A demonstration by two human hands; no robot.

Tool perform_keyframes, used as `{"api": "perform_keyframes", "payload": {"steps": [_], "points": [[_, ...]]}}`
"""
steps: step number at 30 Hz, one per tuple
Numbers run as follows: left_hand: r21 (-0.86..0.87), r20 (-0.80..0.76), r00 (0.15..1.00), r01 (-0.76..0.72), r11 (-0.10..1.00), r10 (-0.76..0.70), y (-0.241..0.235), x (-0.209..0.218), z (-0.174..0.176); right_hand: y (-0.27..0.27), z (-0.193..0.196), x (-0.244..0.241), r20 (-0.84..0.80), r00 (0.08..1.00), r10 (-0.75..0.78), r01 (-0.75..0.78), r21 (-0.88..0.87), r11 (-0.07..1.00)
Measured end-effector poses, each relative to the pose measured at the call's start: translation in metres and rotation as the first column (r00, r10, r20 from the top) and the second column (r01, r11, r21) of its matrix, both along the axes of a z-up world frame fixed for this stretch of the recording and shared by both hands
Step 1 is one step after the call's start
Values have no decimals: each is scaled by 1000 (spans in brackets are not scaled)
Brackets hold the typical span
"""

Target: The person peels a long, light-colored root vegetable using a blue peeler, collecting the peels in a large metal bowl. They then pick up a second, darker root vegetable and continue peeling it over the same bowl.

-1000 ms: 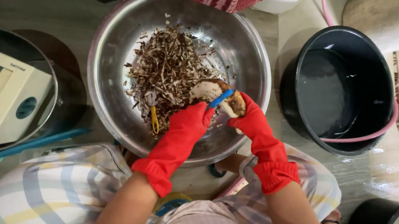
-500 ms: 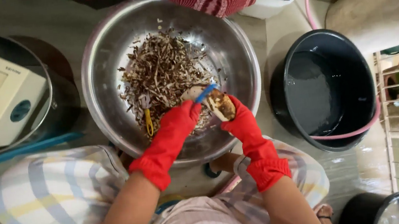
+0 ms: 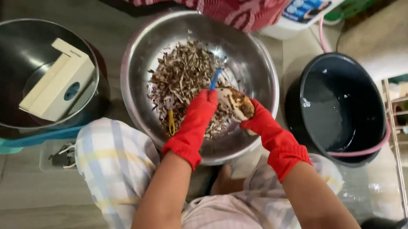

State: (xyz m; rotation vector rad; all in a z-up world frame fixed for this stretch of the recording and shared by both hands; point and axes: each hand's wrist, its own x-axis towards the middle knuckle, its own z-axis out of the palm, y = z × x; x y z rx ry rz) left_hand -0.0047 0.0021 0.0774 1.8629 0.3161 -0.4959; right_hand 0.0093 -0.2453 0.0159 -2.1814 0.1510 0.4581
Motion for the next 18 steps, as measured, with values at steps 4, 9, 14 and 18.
{"api": "perform_keyframes", "payload": {"steps": [4, 9, 14, 18], "points": [[129, 58, 987, 140, 982, -148, -10, 3, 19, -1, 1, 25, -50, 997, 55, -56, -20, 998], [334, 187, 973, 70, 940, -138, -24, 13, -29, 16, 10, 54, -144, 963, 228, -235, -33, 971], [416, 22, 961, 243, 876, -277, -5, 22, 2, 56, 67, 41, -200, 946, 256, -262, -4, 965], [421, -45, 946, 311, 852, -322, 7, 21, 14, 57, 62, 32, -149, 963, 225, -232, -29, 972]]}}
